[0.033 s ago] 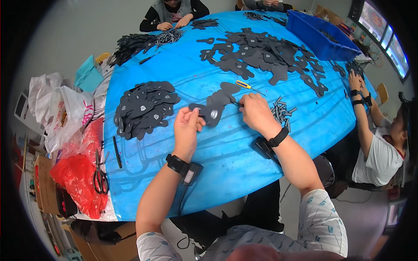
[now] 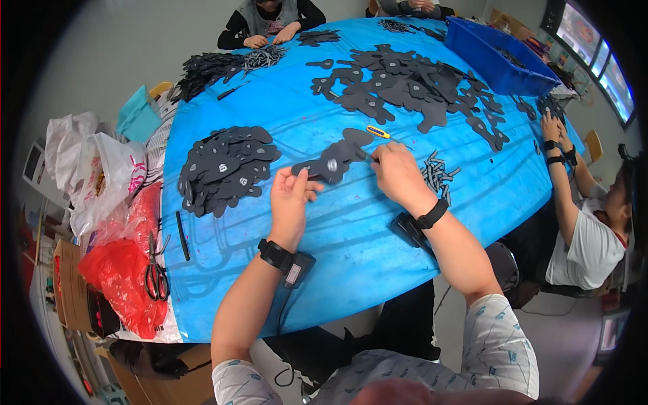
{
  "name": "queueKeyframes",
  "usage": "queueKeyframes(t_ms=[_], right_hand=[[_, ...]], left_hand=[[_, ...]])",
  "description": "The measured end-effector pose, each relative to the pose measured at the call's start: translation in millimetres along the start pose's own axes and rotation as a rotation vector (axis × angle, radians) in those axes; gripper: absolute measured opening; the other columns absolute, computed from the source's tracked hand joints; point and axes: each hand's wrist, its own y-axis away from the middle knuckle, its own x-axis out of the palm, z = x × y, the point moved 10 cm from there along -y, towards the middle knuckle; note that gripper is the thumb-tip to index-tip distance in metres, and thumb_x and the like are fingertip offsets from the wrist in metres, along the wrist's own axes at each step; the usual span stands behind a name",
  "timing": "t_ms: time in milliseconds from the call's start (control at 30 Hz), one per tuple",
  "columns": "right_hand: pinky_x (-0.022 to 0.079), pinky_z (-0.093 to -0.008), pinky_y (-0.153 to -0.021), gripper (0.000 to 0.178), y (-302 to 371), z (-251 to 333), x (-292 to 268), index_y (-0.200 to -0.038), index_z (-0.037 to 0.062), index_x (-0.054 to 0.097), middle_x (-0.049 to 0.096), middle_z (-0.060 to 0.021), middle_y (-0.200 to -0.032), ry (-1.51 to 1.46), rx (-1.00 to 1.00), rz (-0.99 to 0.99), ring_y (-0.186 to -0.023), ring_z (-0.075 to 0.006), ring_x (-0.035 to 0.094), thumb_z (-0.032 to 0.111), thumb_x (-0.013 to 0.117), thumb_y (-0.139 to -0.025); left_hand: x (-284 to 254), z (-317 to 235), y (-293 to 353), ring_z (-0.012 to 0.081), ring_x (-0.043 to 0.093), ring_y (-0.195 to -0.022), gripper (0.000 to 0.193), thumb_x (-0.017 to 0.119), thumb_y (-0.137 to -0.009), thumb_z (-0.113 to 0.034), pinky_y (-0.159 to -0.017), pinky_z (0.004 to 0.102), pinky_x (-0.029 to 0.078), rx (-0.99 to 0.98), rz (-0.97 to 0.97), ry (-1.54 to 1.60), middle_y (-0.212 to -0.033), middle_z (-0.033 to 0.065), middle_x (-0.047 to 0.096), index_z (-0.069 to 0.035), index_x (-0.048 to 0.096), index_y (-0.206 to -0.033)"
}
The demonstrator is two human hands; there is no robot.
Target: Manually assembling black shoe components by inserting small metal pins or screws into pre-cut patterns.
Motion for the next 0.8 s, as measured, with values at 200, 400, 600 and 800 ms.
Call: queueKeyframes(t_ms=[200, 400, 600, 800], right_hand=[[0.047, -0.0386, -0.070, 0.020, -2.3, 30.3, -32.8, -0.102, 0.0031, 0.056, 0.061, -0.0155, -0.090, -0.626, -0.072, -0.155, -0.084, -0.0317, 0.059, 0.015, 0.059, -0.087], [0.045, -0.0371, -0.056, 0.022, 9.6, 59.6, 2.3, -0.105, 0.0063, 0.057, 0.061, -0.0127, -0.069, -0.614, -0.149, 0.188, -0.062, -0.0290, 0.061, 0.020, 0.060, -0.088], [0.044, -0.0370, -0.055, 0.023, 8.1, 55.1, 3.3, -0.103, 0.0086, 0.058, 0.061, -0.0119, -0.068, -0.586, -0.082, 0.201, -0.061, -0.0287, 0.060, 0.021, 0.064, -0.085], [0.046, -0.0376, -0.057, 0.023, 8.0, 54.0, 3.3, -0.102, 0.0098, 0.060, 0.063, -0.0118, -0.072, -0.569, -0.103, 0.157, -0.065, -0.0298, 0.062, 0.020, 0.066, -0.083]], left_hand=[[12.4, -2.3, 3.7, 0.0246, 0.061, -0.106, 0.022, 0.051, -0.094, -0.008, -0.085, 0.0280, 0.053, -0.059, 0.015, 0.053, -0.111, 0.0191, 0.061, 0.001, 0.046, -0.113], [10.7, 2.3, 2.1, 0.0274, 0.056, -0.114, 0.033, 0.043, -0.099, -0.018, -0.097, 0.0334, 0.047, -0.099, 0.061, 0.194, -0.121, 0.0239, 0.055, 0.008, 0.047, -0.118], [19.3, -3.3, 6.3, 0.0285, 0.054, -0.117, 0.036, 0.043, -0.100, -0.022, -0.098, 0.0337, 0.046, -0.104, 0.061, 0.252, -0.123, 0.0240, 0.053, 0.009, 0.047, -0.118], [21.3, -4.9, 6.1, 0.0278, 0.052, -0.120, 0.038, 0.043, -0.099, -0.024, -0.100, 0.0342, 0.045, -0.104, 0.062, 0.313, -0.128, 0.0227, 0.050, 0.008, 0.047, -0.120]])
